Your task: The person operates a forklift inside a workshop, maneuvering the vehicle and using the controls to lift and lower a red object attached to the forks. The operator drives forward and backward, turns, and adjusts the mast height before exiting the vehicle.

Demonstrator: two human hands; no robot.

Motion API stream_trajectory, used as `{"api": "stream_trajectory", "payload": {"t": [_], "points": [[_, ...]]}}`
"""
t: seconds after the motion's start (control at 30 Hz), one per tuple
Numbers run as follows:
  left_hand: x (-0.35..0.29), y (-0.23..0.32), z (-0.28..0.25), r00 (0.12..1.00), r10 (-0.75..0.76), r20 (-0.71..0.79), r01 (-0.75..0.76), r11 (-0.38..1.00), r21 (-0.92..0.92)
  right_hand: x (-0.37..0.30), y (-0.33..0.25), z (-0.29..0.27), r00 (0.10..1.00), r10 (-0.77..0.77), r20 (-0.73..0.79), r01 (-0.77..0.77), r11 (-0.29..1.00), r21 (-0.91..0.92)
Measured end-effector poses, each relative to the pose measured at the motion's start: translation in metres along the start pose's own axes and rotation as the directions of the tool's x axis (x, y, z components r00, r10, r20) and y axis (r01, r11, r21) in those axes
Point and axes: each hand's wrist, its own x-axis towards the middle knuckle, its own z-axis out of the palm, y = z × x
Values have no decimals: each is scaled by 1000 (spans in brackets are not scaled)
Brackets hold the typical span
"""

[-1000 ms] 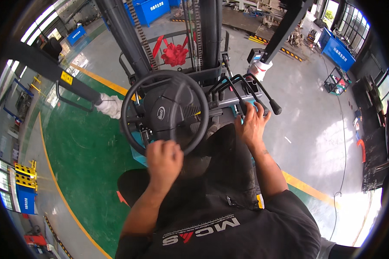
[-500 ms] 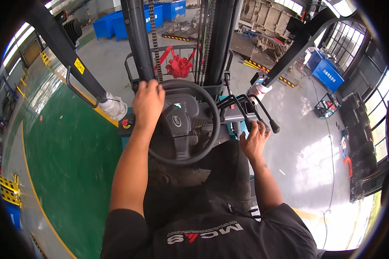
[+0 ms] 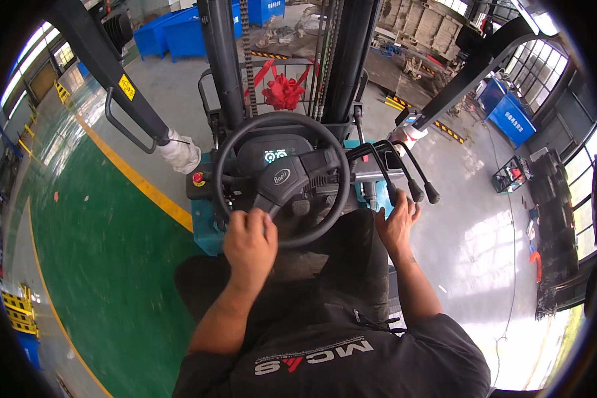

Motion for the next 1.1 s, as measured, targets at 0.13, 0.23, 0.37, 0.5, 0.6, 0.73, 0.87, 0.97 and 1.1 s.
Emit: {"api": "stream_trajectory", "payload": {"t": [0.13,0.23,0.37,0.5,0.6,0.73,0.87,0.97,1.1], "points": [[-19,50,14,987,149,57,-147,988,-41,-33,15,-1,999,21,28,-26,987,159],[-2,78,53,956,278,95,-267,957,-116,-32,18,-1,994,40,98,-58,979,195],[40,113,105,941,325,95,-315,943,-108,-44,35,6,991,64,116,-88,972,218],[112,117,153,965,221,140,-219,975,-32,-35,58,13,986,32,162,-71,968,240],[161,87,162,987,97,128,-103,994,39,-7,50,6,985,11,172,-59,959,277],[186,34,135,998,-2,59,-2,998,58,52,32,1,976,107,188,-164,932,323],[163,-2,97,996,-92,-24,94,981,169,63,40,18,979,133,153,-180,919,350],[126,-17,69,988,-138,-76,151,967,203,64,41,20,980,135,143,-179,917,358],[76,10,51,990,-99,-98,115,977,179,72,44,20,971,150,186,-212,897,387]]}}
